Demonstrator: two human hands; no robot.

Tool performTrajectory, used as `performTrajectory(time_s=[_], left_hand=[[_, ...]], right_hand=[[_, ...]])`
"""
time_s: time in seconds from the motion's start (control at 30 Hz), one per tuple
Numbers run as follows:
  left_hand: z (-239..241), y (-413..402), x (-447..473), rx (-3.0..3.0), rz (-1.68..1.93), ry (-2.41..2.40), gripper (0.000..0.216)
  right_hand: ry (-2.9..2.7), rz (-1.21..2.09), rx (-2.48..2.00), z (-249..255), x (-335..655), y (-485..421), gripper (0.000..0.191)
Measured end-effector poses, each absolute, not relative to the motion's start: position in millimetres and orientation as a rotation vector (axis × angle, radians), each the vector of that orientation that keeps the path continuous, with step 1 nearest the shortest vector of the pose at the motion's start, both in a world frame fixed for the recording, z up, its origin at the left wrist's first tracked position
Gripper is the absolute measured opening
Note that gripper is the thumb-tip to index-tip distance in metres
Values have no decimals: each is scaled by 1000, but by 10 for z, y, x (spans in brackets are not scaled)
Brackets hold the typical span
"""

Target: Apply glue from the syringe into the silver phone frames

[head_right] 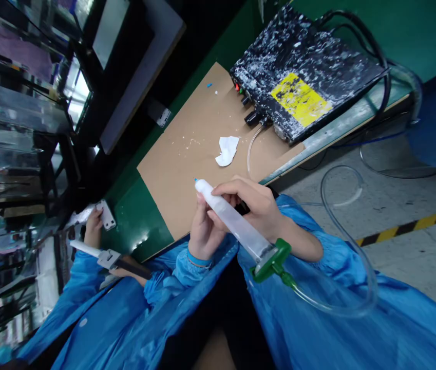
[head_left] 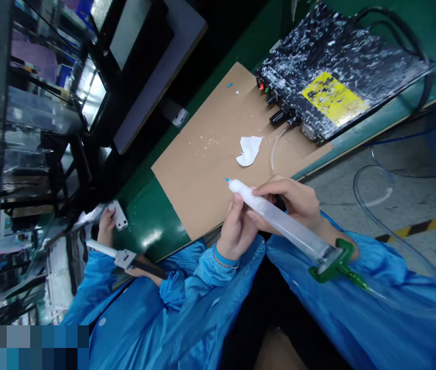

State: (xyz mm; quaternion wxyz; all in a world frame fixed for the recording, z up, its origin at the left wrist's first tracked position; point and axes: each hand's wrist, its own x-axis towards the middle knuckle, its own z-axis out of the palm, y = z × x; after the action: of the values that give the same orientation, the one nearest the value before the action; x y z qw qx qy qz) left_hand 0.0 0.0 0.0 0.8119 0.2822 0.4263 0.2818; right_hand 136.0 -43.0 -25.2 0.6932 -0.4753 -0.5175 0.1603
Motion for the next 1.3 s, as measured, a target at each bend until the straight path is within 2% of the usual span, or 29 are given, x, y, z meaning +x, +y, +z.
performTrajectory(time_s=[0.13,0.23,0.27,0.37,0.5,0.63,0.73,0.87,1.0,1.13,1.2,1.3], left_hand=[[-151,95,-6,618,583,904,59],[-288,447,-278,818,635,990,46],[-328,633,-440,926,680,1086,43],[-408,1321,-1083,1338,906,1773,36],[-429,2226,-1963,1388,963,2248,52],[-455,2869,-2499,1299,786,2613,84],[-446,3192,-2687,1253,662,2703,84],[-292,3398,-2821,1331,654,2670,68],[-188,3184,-2809,1509,761,2505,59],[-363,2482,-2481,1872,758,1810,77],[-478,2111,-2231,2025,611,1403,77],[-605,1755,-1928,2158,386,1163,77]], right_hand=[[-1221,363,-1216,-348,1395,-350,26],[-1218,512,-1329,-493,1431,-304,30],[-1197,547,-1357,-548,1444,-299,33],[-1101,597,-1427,-692,1478,-307,39],[-1042,642,-1481,-767,1478,-299,41],[-1111,624,-1487,-745,1413,-235,39],[-1157,595,-1482,-729,1350,-189,37],[-1142,567,-1469,-730,1295,-164,36],[-1113,570,-1454,-755,1285,-152,38],[-1068,587,-1443,-822,1308,-74,38],[-1052,608,-1408,-859,1322,-15,40],[-1059,642,-1389,-883,1333,62,42]])
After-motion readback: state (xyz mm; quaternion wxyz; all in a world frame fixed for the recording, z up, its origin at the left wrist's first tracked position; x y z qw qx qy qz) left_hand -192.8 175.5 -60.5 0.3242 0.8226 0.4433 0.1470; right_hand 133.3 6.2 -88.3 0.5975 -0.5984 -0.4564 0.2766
